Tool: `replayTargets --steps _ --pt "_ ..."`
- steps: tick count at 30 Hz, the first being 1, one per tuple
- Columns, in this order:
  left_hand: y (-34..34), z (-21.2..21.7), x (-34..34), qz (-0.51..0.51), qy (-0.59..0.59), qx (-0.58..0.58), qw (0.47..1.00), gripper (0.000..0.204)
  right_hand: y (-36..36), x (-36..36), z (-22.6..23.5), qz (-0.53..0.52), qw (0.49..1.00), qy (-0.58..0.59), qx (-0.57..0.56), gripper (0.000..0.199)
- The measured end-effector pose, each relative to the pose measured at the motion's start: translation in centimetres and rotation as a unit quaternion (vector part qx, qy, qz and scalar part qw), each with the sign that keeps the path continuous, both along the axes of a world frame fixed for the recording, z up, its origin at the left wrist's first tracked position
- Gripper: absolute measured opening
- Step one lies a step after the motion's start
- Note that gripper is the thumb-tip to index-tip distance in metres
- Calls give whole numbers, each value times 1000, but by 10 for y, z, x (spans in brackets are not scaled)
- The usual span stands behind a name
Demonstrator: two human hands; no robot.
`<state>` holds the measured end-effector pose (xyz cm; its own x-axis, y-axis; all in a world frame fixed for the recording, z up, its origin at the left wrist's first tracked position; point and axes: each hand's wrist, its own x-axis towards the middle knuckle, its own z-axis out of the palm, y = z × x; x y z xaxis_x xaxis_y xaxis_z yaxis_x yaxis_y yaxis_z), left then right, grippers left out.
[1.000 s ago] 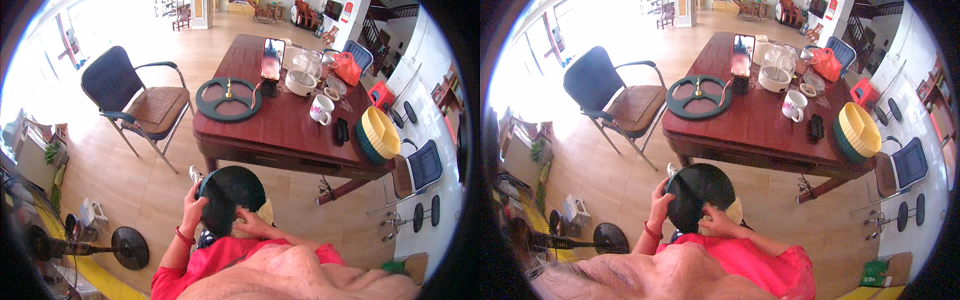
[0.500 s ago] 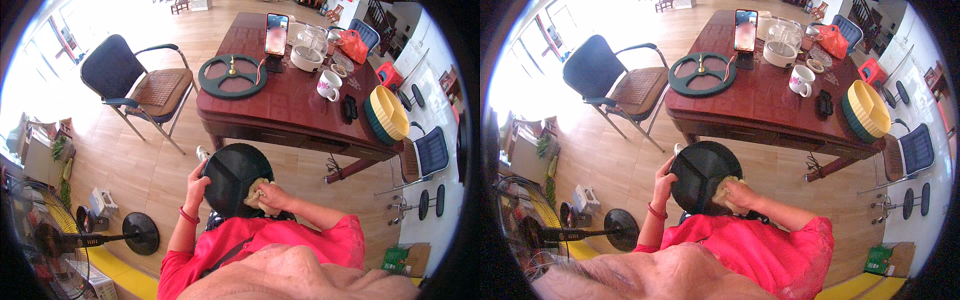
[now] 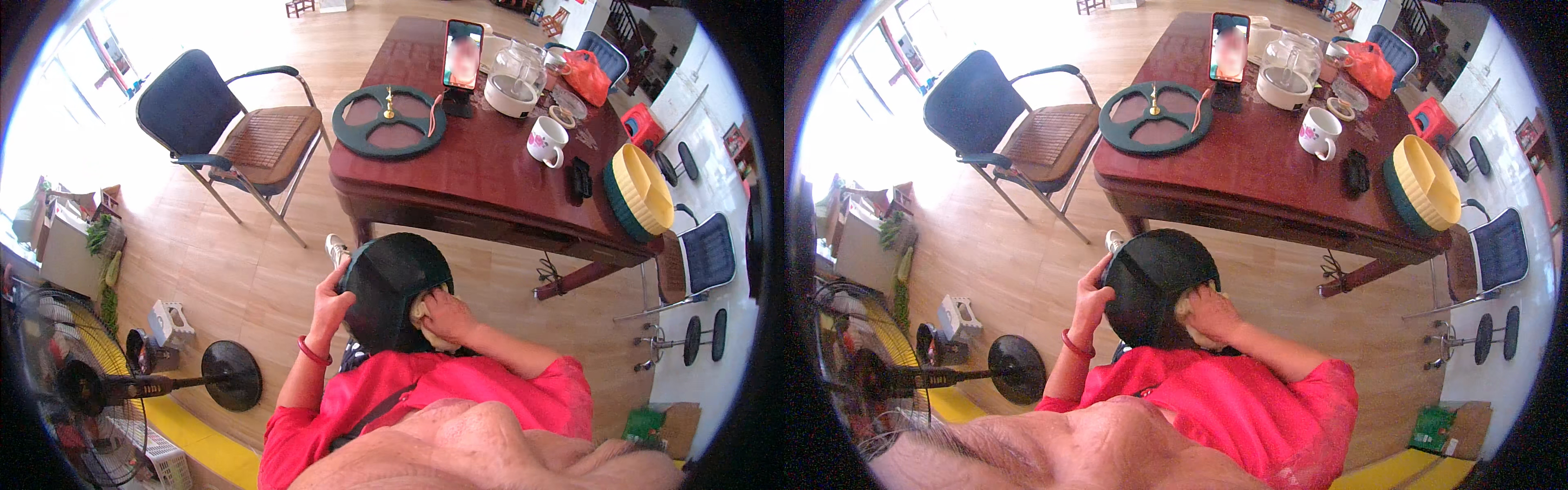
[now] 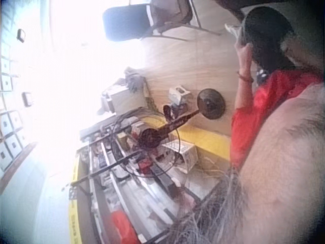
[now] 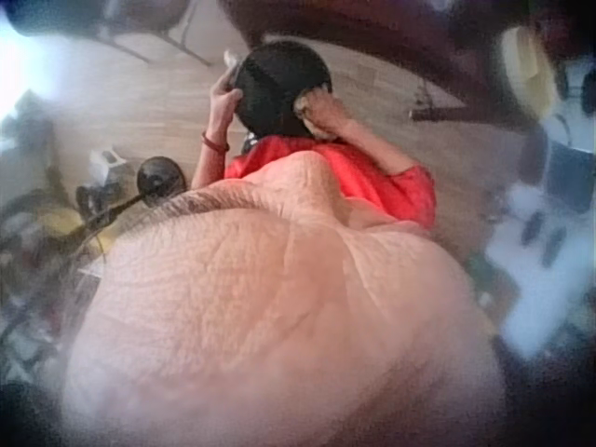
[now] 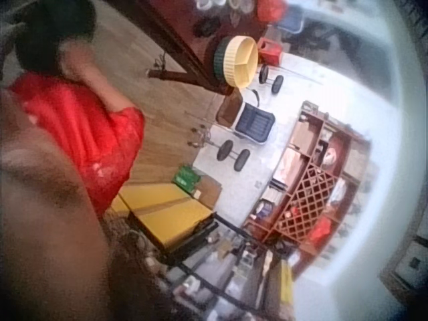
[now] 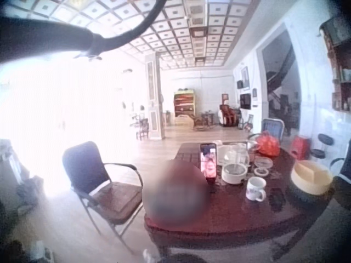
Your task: The person wipes the inside and outside of a dark green plastic tray and then wipes the inside and outside of a white ceramic mug using a cloth.
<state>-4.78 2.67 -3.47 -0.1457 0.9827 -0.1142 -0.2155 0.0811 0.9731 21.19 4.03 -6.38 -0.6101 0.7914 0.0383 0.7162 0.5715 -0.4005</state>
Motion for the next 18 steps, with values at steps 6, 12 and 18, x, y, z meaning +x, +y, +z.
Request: replayTargets --steps 6,12,18 --pt "-1 -2 12 25 -4 21 999 64 -10 2 9 74 991 -65 -93 46" --pt "-4 14 14 5 35 22 999 63 -17 -21 11 116 949 -84 -282 54" --pt "7 -11 -14 49 -92 -30 994 59 -16 -16 22 202 960 63 -186 49"
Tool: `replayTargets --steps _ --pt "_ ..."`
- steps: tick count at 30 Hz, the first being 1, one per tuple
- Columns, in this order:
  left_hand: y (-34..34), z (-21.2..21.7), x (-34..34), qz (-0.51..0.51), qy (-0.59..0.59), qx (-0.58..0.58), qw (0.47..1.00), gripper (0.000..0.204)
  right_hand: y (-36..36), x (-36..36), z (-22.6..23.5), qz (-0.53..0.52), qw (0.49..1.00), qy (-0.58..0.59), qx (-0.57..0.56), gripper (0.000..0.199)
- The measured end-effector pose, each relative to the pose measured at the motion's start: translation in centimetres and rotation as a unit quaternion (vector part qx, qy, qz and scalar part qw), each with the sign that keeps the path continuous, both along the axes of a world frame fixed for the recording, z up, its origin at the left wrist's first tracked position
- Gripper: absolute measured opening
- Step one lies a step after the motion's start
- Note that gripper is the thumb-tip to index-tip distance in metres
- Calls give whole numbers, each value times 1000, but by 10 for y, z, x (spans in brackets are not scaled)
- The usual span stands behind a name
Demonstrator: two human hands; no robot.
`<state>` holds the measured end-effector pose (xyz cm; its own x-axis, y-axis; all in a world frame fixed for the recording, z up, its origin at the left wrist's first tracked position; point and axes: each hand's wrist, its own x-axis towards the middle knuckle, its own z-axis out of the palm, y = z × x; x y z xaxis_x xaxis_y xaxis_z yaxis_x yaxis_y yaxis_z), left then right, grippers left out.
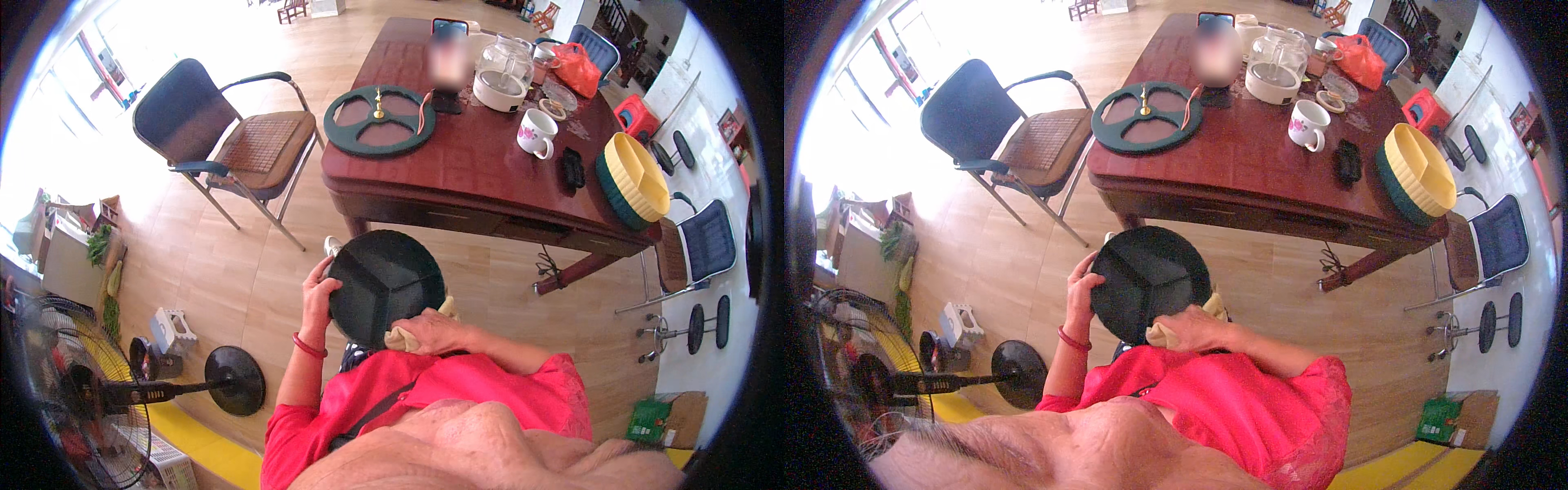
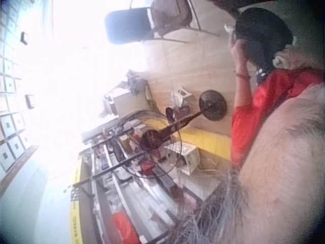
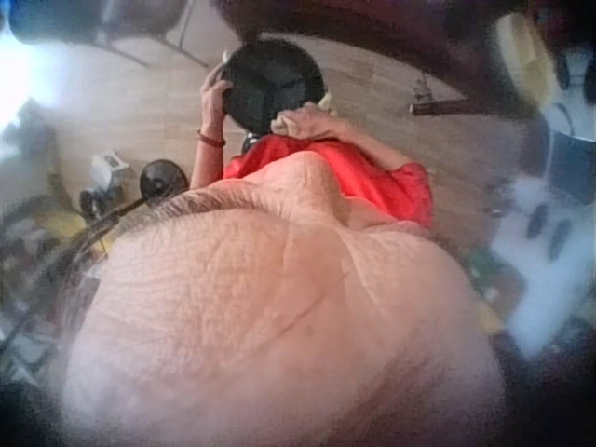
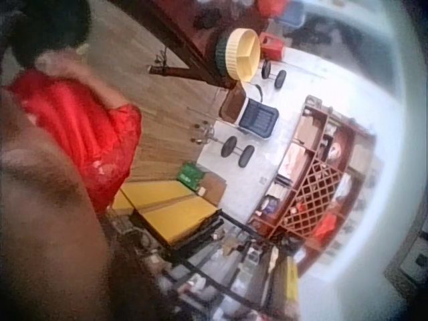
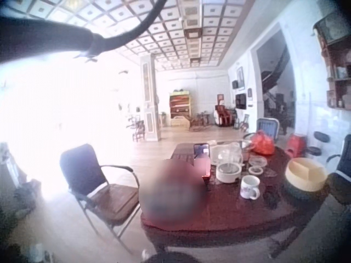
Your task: The person wipes the inside and outside of a dark green plastic tray and then wipes the inside and outside of a white ceramic mug using a cloth.
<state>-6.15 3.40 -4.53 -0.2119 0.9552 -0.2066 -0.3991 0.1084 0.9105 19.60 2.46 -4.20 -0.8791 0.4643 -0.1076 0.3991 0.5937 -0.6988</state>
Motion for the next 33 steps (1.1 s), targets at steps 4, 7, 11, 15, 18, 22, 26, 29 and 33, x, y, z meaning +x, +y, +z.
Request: replayTargets --steps 4,7,11,15,18,22,26,29,33 --pt "1 -6 -15 1 -5 -36 999 56 9 -1 21 42 997 18 67 45" --pt "-4 2 -18 -19 13 -54 998 54 10 0 45 43 999 -20 13 41" --pt "-11 31 -17 -61 155 -8 986 46 28 9 77 11 997 -1 -82 45" --pt "-19 65 -19 -171 319 214 907 41 64 29 103 -14 980 105 -169 56" --pt "-27 99 -7 -209 405 216 864 54 87 42 88 -28 905 245 -348 67" --pt "-39 112 19 -171 532 206 803 56 103 46 84 -27 874 275 -399 74" --pt "-44 116 25 -93 572 240 779 51 108 49 101 -95 889 363 -260 78" --pt "-42 121 13 -22 496 268 826 52 128 62 91 -153 765 558 -284 68" --pt "-43 133 13 95 239 279 925 57 123 78 104 -301 591 705 -252 58"
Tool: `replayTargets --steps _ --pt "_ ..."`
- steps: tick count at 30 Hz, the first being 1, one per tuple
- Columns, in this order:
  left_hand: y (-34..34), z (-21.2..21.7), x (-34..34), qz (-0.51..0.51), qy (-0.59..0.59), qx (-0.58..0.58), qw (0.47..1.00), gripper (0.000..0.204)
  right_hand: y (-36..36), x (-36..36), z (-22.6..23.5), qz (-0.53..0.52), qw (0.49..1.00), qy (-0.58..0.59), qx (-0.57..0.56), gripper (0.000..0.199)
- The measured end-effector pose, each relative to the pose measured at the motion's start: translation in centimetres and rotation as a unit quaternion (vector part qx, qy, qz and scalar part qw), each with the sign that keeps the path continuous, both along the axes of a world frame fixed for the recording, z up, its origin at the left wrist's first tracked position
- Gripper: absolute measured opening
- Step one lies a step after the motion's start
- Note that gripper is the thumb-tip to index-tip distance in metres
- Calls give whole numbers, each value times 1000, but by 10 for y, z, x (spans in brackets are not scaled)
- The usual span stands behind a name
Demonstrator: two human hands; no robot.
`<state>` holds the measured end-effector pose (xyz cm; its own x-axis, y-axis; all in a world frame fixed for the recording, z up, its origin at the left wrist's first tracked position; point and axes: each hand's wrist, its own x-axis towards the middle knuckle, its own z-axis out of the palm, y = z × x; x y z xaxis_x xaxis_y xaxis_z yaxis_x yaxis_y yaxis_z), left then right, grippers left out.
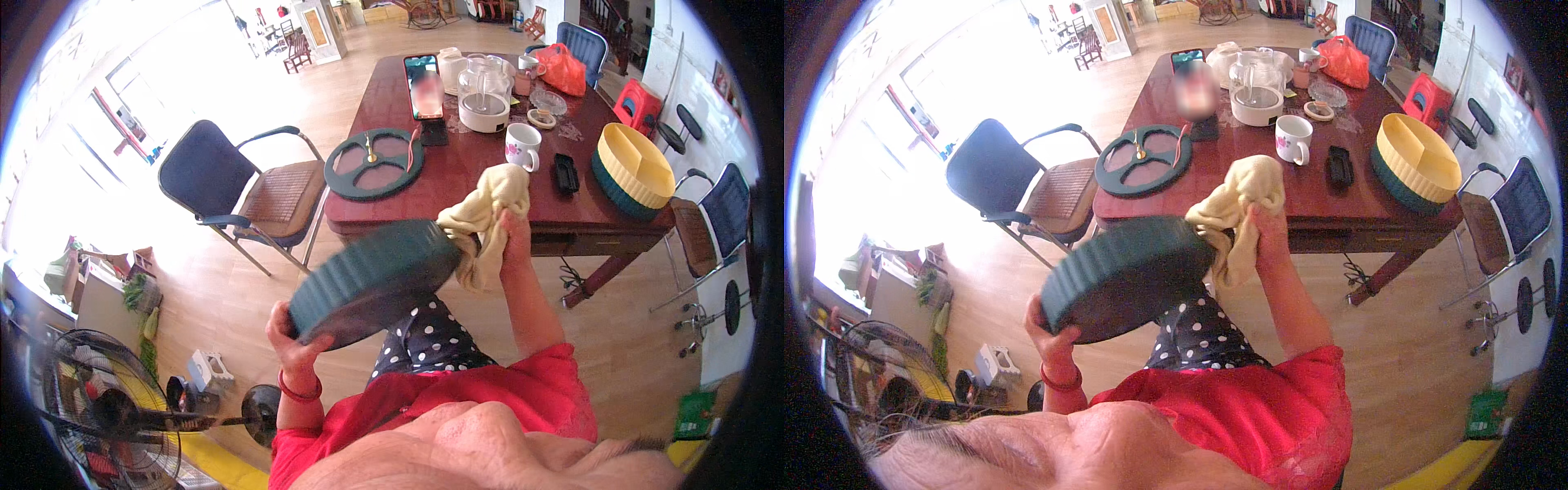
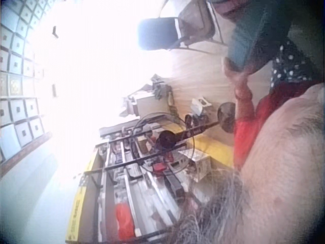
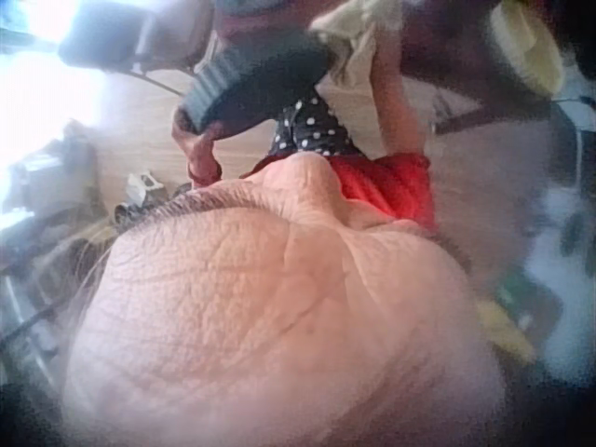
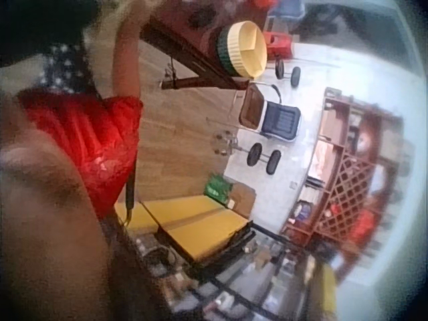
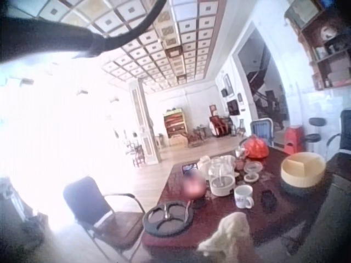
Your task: The person wipes the inside and outside of a dark green plastic tray and then wipes the inside and outside of a white ceramic mug using a cloth.
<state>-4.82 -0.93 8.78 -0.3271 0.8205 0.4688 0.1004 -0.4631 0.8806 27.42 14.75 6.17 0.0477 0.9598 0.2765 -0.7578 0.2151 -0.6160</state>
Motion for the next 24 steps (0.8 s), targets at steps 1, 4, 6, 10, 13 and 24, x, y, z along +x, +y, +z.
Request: replayTargets --steps 1,4,6,10,13,24 --pt "2 8 6 16 -36 16 999 58 -6 -2 6 -24 999 23 2 57" --pt "14 17 20 61 -104 68 990 58 -13 -2 2 -45 999 8 29 54" --pt "26 19 30 89 -119 94 984 57 -17 -7 -1 -62 997 -24 28 54" --pt "39 4 36 105 -16 90 990 54 -26 -11 3 -129 985 -84 76 50" --pt "40 -6 45 142 73 56 986 52 -29 -18 10 -360 870 -306 139 27" --pt "38 -21 91 175 -29 -38 983 66 -83 -105 74 -348 601 -515 502 38"
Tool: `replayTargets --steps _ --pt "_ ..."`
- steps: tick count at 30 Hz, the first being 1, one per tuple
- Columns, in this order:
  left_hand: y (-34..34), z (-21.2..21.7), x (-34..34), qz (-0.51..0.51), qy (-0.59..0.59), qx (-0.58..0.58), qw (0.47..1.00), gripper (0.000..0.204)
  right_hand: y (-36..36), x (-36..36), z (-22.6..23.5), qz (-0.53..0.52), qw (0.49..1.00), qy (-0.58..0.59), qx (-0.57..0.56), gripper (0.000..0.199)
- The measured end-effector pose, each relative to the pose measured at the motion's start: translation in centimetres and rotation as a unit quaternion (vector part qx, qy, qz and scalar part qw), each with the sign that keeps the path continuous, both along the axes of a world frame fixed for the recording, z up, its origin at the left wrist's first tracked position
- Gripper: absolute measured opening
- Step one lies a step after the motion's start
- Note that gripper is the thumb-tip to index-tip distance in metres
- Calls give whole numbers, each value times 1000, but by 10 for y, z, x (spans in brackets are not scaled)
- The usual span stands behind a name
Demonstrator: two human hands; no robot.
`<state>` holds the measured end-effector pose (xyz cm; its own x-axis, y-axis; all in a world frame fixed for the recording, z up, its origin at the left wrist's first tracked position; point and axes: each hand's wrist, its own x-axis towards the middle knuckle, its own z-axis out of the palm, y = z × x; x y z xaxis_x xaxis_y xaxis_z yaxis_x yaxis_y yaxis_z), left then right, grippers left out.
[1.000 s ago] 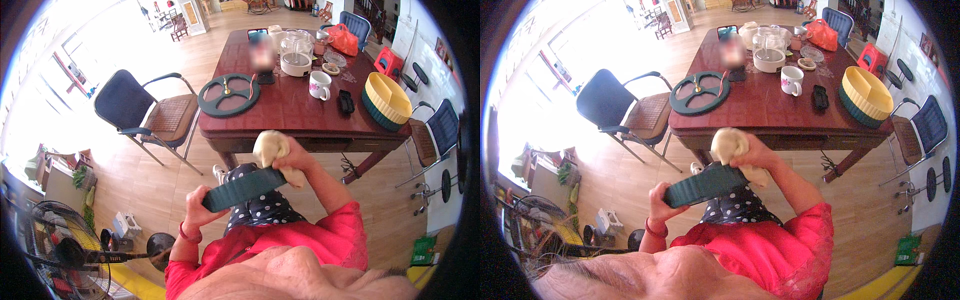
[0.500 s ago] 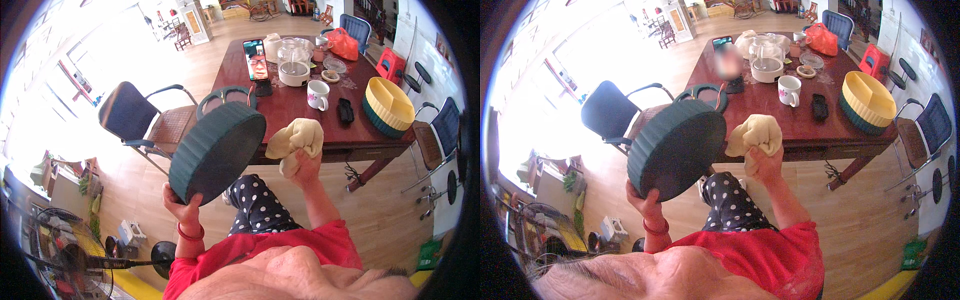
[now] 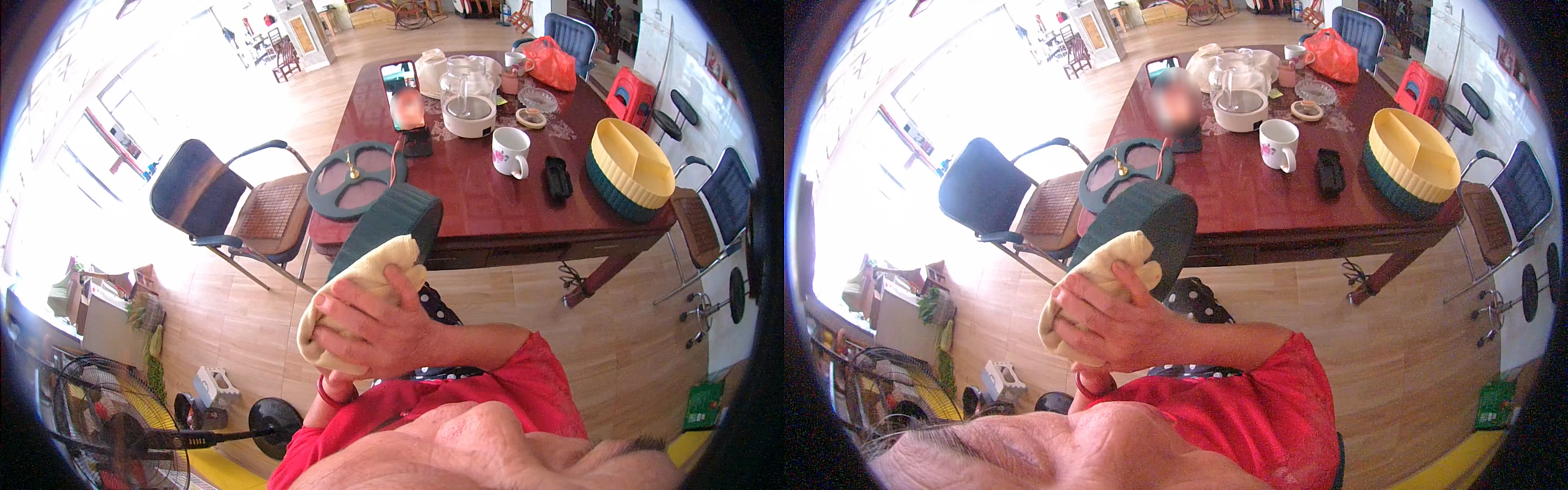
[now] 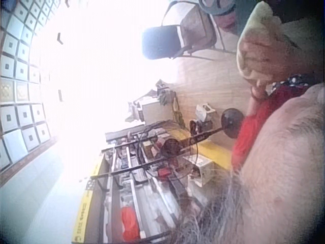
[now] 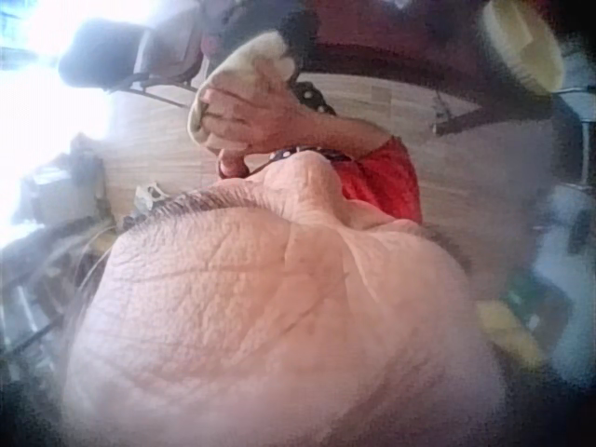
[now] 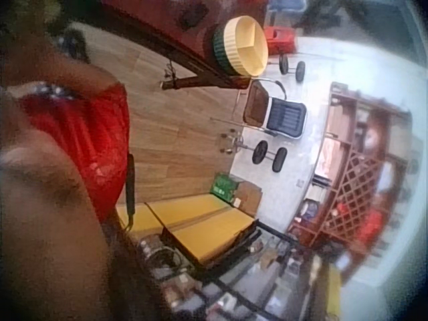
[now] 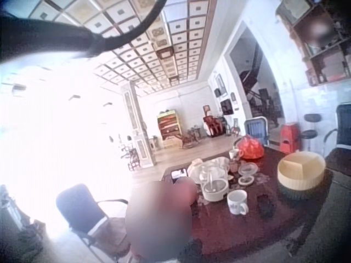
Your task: The person wipes the inside and outside of a dark green plastic tray and then wipes the inside and outside of a white ceramic mug using a cloth.
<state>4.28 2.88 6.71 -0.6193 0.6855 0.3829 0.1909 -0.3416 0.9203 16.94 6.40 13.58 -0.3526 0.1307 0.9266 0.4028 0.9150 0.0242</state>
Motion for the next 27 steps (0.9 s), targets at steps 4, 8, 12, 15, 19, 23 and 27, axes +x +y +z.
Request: replayTargets --steps 4,8,12,15,19,23,27 --pt "-16 -3 -24 15 325 -1 946 62 27 24 4 -1 994 66 -85 41" --pt "-38 0 -38 9 372 20 928 59 64 46 -14 185 797 319 -479 35" --pt "-42 -10 -47 14 352 27 936 60 46 25 -22 207 825 378 -365 37" --pt "-35 -12 -46 -10 336 38 941 59 7 2 -2 51 997 49 -18 31" --pt "-36 -43 -71 -8 339 23 941 61 -10 -25 -18 80 995 -65 -10 29" --pt "-49 -22 -65 63 388 31 919 56 33 17 1 110 984 45 -133 48" --pt "-59 -45 -92 -3 193 156 969 64 85 58 -74 394 687 270 -548 68"
